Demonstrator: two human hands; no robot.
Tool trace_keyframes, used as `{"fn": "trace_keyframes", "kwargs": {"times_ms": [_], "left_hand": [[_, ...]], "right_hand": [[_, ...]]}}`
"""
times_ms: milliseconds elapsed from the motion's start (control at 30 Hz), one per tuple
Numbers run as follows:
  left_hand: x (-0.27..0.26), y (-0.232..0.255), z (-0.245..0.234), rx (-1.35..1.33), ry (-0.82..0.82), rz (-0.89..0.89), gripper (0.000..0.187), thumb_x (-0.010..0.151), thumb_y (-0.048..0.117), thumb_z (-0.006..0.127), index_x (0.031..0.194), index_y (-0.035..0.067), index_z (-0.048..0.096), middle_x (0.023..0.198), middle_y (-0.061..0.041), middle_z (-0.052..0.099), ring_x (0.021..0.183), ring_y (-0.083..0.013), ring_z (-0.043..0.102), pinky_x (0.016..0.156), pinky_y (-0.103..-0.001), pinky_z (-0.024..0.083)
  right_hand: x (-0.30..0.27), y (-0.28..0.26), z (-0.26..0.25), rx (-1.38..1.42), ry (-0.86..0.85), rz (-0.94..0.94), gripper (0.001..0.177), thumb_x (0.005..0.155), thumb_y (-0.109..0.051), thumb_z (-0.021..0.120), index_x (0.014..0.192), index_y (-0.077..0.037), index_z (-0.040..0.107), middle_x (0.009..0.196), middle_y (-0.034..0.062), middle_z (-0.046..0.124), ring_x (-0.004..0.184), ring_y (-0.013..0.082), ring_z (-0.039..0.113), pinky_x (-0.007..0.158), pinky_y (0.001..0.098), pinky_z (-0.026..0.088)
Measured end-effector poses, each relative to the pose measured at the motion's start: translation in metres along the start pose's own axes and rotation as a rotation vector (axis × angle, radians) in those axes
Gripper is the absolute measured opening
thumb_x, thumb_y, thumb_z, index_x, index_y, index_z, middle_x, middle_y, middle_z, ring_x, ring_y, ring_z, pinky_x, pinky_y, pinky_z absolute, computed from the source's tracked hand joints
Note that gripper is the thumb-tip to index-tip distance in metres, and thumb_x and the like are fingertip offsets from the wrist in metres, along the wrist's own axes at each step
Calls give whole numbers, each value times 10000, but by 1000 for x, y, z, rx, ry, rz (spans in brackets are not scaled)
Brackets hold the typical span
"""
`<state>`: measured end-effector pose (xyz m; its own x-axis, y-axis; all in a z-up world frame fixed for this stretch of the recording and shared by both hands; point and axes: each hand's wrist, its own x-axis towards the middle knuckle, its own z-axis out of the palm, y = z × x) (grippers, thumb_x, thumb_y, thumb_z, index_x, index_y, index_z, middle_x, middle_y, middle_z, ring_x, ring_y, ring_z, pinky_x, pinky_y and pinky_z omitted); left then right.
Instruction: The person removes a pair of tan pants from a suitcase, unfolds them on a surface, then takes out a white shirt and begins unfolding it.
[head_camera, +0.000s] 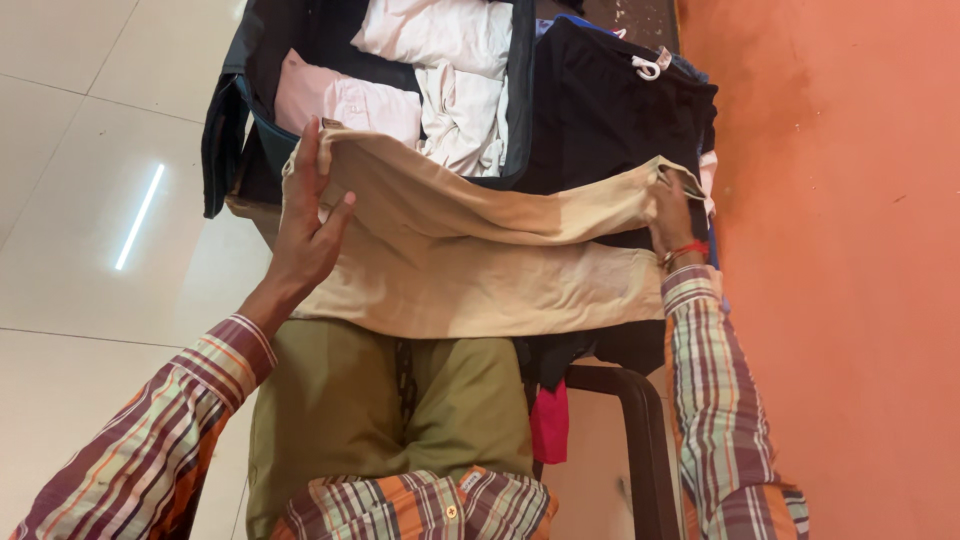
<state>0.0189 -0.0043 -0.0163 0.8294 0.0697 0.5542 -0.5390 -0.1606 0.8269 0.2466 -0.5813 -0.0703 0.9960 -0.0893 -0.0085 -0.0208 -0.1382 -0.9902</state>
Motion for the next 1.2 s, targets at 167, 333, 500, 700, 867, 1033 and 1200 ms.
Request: {"fn": "trace_keyframes", "kwargs": {"times_ms": [167, 333, 500, 700, 867, 1033, 1200], "left_hand": [[-1, 2, 0, 67, 18, -45, 792, 1062, -13, 553, 1696, 130, 101, 1745, -144, 158, 1646, -286, 197, 1347, -442, 258], [0, 0, 0, 63, 25, -11, 797, 1062, -2, 564, 1700, 137, 106, 1750, -146, 166, 1647, -301, 198, 1347, -455, 261], [0, 2, -2, 99, 28, -43, 789, 1062, 20, 578, 1690, 125, 111, 1740, -157, 181, 1627, -313, 221, 1304, -454, 303], [-1, 9, -3, 102, 105, -24, 725, 1057, -19, 561, 1674, 104, 201, 1707, -138, 293, 1589, -319, 356, 1299, -441, 339], [-1, 14, -2, 77, 188, -56, 670, 1045, -53, 562, 1639, 91, 288, 1674, -93, 344, 1533, -282, 438, 1268, -419, 389], [-1, 12, -3, 57, 195, -69, 664, 1058, -45, 566, 1642, 96, 284, 1663, -88, 342, 1510, -278, 468, 1245, -410, 428], [-1, 12, -3, 64, 201, -126, 668, 1053, -30, 567, 1640, 96, 273, 1658, -110, 349, 1497, -297, 486, 1203, -416, 463]], "right_hand": [[-17, 26, 8, -471, -38, -82, 717, 913, -216, 729, 1527, -22, 413, 1498, 193, 479, 1425, 301, 458, 1185, 379, 363], [-40, 37, 19, -792, 1, -261, 636, 913, -214, 727, 1484, -30, 518, 1546, 260, 430, 1448, 367, 417, 1181, 377, 347], [-40, 43, 26, -761, 197, -395, 558, 898, -210, 733, 1383, -23, 530, 1377, 229, 514, 1286, 372, 510, 1074, 395, 433], [-23, 49, 4, -855, 430, -438, 336, 929, -170, 734, 1243, -76, 658, 1319, 206, 554, 1264, 386, 534, 1093, 419, 424], [-16, 45, -24, -866, 480, -400, 325, 879, -78, 667, 1202, -99, 695, 1258, 173, 591, 1259, 364, 543, 1112, 398, 424], [-9, 40, -45, -864, 474, -436, 332, 801, 0, 679, 1117, -71, 751, 1418, 267, 443, 1317, 407, 463, 1132, 409, 368], [5, 35, -68, -906, 340, -339, 456, 759, 42, 636, 1182, -69, 765, 1591, 297, 329, 1367, 415, 460, 1082, 401, 432]]}}
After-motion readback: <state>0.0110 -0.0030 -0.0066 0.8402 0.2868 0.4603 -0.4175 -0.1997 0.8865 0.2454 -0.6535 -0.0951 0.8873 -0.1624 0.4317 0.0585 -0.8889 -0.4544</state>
